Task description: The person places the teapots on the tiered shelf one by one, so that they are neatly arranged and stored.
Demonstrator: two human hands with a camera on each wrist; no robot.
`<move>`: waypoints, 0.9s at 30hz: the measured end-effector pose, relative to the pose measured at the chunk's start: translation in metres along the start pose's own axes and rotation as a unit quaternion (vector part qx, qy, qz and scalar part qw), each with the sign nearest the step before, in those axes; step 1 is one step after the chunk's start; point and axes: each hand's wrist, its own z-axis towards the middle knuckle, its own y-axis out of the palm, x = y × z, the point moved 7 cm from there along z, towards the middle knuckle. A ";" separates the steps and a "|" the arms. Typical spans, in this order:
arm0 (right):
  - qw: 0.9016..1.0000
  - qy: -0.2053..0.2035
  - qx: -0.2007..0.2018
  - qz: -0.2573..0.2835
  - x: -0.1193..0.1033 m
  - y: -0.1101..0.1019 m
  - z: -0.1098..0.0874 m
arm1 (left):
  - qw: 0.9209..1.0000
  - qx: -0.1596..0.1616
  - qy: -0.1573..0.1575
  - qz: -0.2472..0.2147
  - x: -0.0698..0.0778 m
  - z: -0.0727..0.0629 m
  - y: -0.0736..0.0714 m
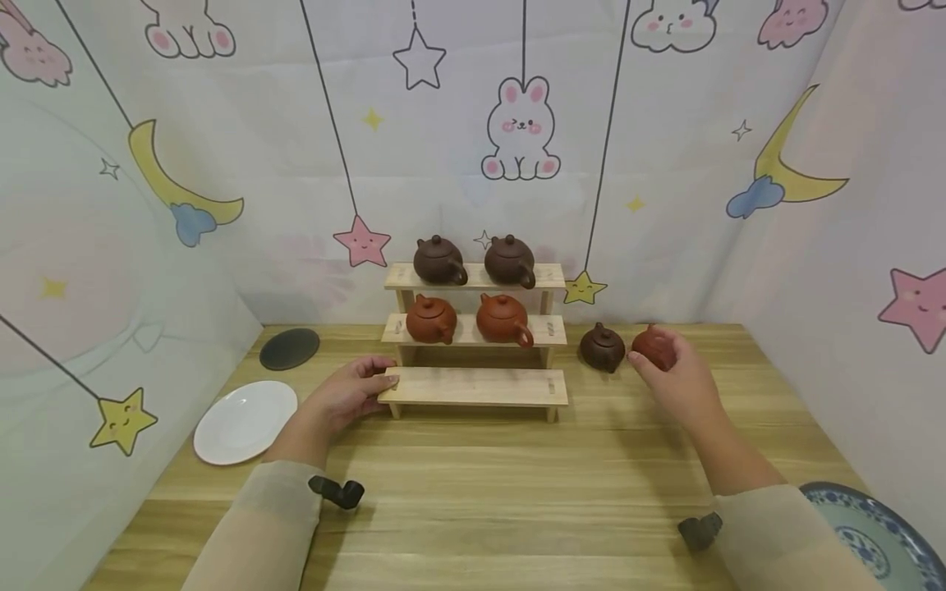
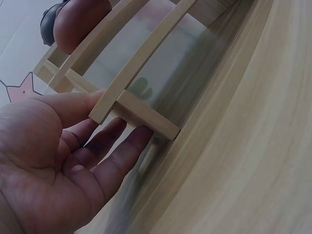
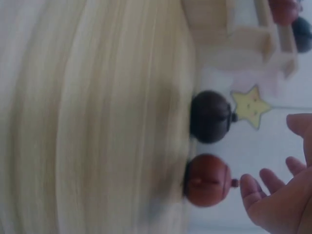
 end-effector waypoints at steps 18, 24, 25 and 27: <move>0.996 0.082 0.008 -0.018 0.061 0.000 0.053 | 1.000 0.002 0.004 -0.002 0.001 -0.001 -0.001; 0.996 0.077 0.006 -0.036 0.066 0.005 0.062 | 1.000 0.002 0.003 0.003 0.001 -0.001 -0.001; 0.996 0.078 0.005 -0.040 0.066 0.005 0.062 | 1.000 0.001 0.003 0.003 0.001 -0.001 0.000; 0.996 0.082 0.006 -0.041 0.067 0.005 0.062 | 1.000 0.000 0.003 0.003 0.001 -0.002 0.000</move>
